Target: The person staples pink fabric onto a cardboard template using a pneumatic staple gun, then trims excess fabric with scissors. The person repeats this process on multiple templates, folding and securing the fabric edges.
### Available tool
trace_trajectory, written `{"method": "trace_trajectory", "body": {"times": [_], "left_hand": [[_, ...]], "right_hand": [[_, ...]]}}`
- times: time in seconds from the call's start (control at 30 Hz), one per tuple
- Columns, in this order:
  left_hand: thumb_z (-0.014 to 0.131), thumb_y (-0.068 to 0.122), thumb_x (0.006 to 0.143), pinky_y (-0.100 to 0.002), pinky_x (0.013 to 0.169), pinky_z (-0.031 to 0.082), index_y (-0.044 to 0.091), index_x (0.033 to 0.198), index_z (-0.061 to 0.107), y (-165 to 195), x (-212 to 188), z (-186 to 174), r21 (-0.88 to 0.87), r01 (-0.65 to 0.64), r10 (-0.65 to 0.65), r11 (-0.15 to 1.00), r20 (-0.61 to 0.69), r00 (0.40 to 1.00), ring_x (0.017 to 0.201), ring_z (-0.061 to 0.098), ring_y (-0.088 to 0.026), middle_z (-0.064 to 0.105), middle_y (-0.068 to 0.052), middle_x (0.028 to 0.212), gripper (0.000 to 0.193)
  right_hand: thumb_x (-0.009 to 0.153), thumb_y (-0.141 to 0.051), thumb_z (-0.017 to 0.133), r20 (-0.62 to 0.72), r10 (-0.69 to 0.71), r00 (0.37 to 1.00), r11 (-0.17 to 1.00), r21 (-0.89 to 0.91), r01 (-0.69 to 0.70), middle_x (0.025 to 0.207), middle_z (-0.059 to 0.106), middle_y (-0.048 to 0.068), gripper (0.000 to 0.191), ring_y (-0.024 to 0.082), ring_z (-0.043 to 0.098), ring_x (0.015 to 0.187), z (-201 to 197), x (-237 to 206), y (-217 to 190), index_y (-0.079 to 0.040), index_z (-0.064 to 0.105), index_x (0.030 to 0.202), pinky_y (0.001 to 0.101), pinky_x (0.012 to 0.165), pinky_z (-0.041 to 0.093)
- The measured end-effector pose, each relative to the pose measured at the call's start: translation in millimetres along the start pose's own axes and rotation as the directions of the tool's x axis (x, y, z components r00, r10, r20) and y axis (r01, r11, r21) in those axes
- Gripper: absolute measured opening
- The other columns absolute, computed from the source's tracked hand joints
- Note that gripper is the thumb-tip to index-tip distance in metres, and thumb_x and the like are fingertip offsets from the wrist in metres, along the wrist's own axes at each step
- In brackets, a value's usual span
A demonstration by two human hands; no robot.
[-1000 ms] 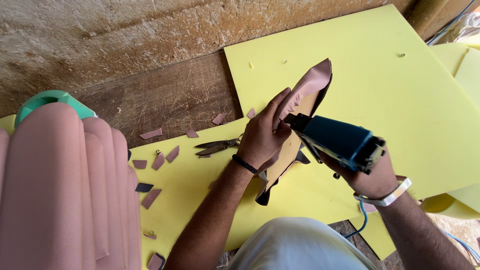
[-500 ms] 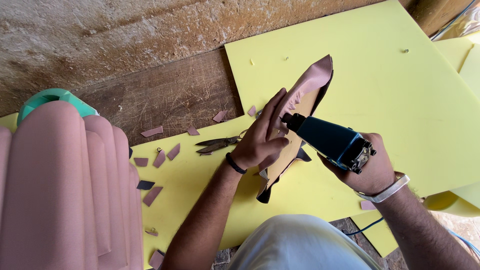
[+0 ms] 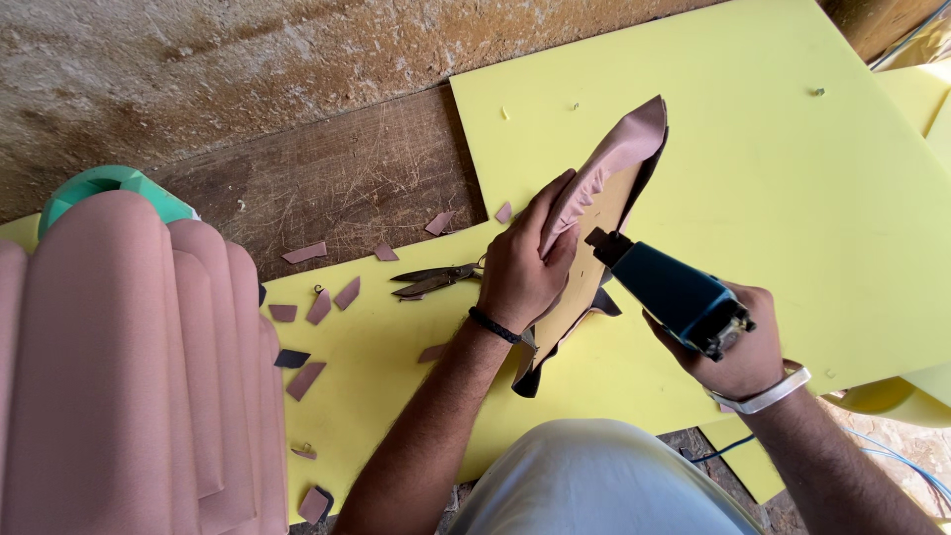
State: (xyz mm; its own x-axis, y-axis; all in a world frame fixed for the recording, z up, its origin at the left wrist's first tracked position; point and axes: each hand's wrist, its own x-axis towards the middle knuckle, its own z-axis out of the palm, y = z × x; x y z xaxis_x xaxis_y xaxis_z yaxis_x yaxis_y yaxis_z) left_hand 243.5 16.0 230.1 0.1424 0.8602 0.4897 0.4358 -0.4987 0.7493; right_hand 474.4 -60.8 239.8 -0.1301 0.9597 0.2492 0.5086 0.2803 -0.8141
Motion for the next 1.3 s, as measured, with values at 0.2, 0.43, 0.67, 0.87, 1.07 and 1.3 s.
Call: {"method": "trace_trajectory", "body": {"times": [0.2, 0.43, 0.67, 0.87, 1.07, 1.3], "left_hand": [[0.061, 0.011, 0.089, -0.040, 0.083, 0.064, 0.021, 0.153, 0.048, 2, 1, 3, 0.114, 0.011, -0.005, 0.993, -0.051, 0.999, 0.100, 0.077, -0.031, 0.075, -0.013, 0.123, 0.066], [0.070, 0.021, 0.097, -0.039, 0.083, 0.064, 0.022, 0.154, 0.044, -3, -4, 3, 0.119, 0.043, -0.042, 0.992, -0.006, 0.999, 0.106, 0.075, -0.031, 0.072, -0.014, 0.129, 0.062], [0.083, 0.015, 0.083, -0.040, 0.091, 0.062, 0.015, 0.156, 0.035, -3, -11, -12, 0.021, 0.048, -0.050, 0.999, 0.073, 0.996, 0.113, 0.072, -0.032, 0.065, -0.017, 0.138, 0.087], [0.083, 0.013, 0.085, -0.041, 0.094, 0.062, 0.013, 0.158, 0.032, -2, -11, -17, 0.029, 0.043, -0.046, 0.999, 0.108, 0.993, 0.116, 0.072, -0.033, 0.063, -0.019, 0.140, 0.089], [0.082, 0.007, 0.082, -0.042, 0.095, 0.060, 0.012, 0.157, 0.032, 0, -13, -17, 0.067, 0.006, -0.011, 0.998, 0.076, 0.997, 0.118, 0.069, -0.036, 0.062, -0.020, 0.142, 0.091], [0.082, 0.012, 0.084, -0.040, 0.094, 0.062, 0.013, 0.157, 0.033, 2, -15, -20, 0.014, 0.096, -0.097, 0.995, 0.130, 0.987, 0.114, 0.073, -0.031, 0.066, -0.019, 0.136, 0.088]], "right_hand": [[0.071, -0.009, 0.080, 0.041, -0.133, 0.990, 0.989, -0.053, 0.135, 0.090, 0.080, 0.009, 0.045, 0.016, 0.079, 0.077, -8, 10, -19, -0.003, 0.073, 0.115, 0.0289, 0.074, 0.063], [0.063, -0.012, 0.083, 0.118, -0.144, 0.982, 0.954, -0.246, 0.170, 0.086, 0.079, 0.009, 0.051, 0.020, 0.079, 0.072, -9, 26, -23, -0.006, 0.073, 0.112, 0.0312, 0.070, 0.064], [0.064, -0.012, 0.085, 0.096, -0.187, 0.978, 0.953, -0.225, 0.205, 0.090, 0.079, 0.010, 0.051, 0.021, 0.079, 0.076, -4, 23, -17, -0.005, 0.073, 0.113, 0.0320, 0.074, 0.063], [0.067, -0.011, 0.083, 0.105, -0.156, 0.982, 0.972, -0.158, 0.172, 0.088, 0.080, 0.009, 0.049, 0.019, 0.080, 0.076, -1, 23, -12, -0.005, 0.073, 0.114, 0.0309, 0.073, 0.064], [0.065, -0.012, 0.082, 0.097, -0.192, 0.977, 0.958, -0.198, 0.208, 0.086, 0.079, 0.010, 0.049, 0.020, 0.079, 0.072, 0, 18, -15, -0.005, 0.073, 0.112, 0.0309, 0.070, 0.064], [0.070, -0.014, 0.081, 0.068, -0.134, 0.989, 0.975, -0.170, 0.144, 0.079, 0.078, 0.008, 0.034, 0.019, 0.077, 0.066, -1, 19, -5, -0.006, 0.075, 0.102, 0.0312, 0.064, 0.061]]}}
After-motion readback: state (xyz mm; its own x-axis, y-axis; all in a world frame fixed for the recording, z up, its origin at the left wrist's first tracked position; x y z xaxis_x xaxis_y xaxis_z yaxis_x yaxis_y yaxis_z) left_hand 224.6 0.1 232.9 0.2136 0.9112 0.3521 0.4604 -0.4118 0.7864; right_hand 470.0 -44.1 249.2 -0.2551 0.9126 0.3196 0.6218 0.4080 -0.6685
